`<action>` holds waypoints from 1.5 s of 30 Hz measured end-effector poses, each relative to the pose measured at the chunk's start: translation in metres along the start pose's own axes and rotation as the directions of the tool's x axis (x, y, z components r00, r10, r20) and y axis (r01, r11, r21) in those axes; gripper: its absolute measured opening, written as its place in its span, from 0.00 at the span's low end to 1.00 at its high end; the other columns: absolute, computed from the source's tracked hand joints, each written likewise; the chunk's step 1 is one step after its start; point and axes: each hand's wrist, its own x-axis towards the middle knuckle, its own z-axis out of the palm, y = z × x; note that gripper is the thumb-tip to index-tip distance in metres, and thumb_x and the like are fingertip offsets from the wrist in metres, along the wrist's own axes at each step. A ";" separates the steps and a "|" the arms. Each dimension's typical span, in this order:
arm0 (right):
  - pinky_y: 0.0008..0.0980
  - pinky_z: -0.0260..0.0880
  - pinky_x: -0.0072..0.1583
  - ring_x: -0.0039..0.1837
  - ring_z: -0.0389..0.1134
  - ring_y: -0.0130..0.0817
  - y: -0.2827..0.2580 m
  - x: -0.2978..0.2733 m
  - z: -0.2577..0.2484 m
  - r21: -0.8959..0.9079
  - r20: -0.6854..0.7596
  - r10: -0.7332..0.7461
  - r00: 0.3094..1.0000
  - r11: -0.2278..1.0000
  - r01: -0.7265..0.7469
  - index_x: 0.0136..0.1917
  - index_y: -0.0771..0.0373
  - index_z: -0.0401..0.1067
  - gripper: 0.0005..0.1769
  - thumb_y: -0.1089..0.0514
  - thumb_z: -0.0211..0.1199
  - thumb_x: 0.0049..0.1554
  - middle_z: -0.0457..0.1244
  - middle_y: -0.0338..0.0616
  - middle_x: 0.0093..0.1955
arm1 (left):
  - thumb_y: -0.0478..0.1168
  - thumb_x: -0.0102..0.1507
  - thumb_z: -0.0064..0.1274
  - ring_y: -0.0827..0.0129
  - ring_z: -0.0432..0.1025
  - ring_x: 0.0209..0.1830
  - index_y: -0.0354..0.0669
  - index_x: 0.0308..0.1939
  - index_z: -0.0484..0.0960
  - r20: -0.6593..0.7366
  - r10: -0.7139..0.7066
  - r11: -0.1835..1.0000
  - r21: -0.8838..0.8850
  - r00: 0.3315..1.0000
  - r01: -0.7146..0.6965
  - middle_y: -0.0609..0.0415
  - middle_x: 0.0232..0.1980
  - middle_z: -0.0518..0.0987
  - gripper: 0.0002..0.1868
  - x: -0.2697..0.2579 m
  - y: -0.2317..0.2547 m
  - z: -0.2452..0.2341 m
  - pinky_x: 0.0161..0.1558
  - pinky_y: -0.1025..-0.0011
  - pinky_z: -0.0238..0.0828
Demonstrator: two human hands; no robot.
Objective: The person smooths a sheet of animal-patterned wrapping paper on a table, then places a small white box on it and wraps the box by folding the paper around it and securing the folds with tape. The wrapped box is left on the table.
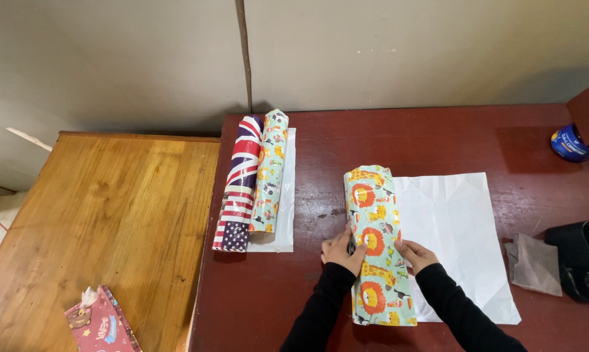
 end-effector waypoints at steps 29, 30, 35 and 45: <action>0.31 0.73 0.60 0.56 0.76 0.32 -0.024 -0.043 0.046 -0.251 -0.034 -0.252 0.967 0.939 0.236 0.63 0.57 0.79 0.29 0.38 0.65 0.56 0.75 0.44 0.53 | 0.57 0.65 0.43 0.62 0.41 0.83 0.59 0.78 0.53 0.123 0.430 0.663 0.629 0.894 -0.406 0.62 0.82 0.52 0.38 0.025 0.094 -0.036 0.70 0.24 0.27; 0.31 0.72 0.60 0.56 0.76 0.31 -0.027 -0.044 0.046 -0.257 -0.032 -0.259 0.965 0.936 0.243 0.62 0.56 0.79 0.29 0.38 0.64 0.56 0.75 0.44 0.52 | 0.58 0.65 0.43 0.61 0.41 0.83 0.58 0.79 0.53 0.125 0.436 0.658 0.631 0.891 -0.410 0.62 0.82 0.52 0.38 0.025 0.094 -0.037 0.70 0.24 0.27; 0.30 0.74 0.57 0.52 0.77 0.31 -0.028 -0.045 0.044 -0.188 -0.017 -0.197 0.980 0.963 0.190 0.62 0.54 0.80 0.28 0.38 0.65 0.55 0.76 0.45 0.49 | 0.59 0.66 0.41 0.60 0.40 0.83 0.58 0.80 0.52 0.161 0.403 0.663 0.627 0.901 -0.409 0.61 0.83 0.51 0.39 0.024 0.097 -0.039 0.67 0.22 0.31; 0.36 0.63 0.71 0.73 0.66 0.33 -0.012 -0.019 0.021 -0.189 0.259 -0.255 0.931 0.932 0.308 0.72 0.61 0.70 0.42 0.39 0.72 0.50 0.69 0.46 0.68 | 0.72 0.61 0.44 0.57 0.31 0.85 0.72 0.75 0.61 0.285 0.385 0.635 0.608 0.878 -0.476 0.55 0.85 0.43 0.40 0.015 0.106 -0.057 0.66 0.18 0.29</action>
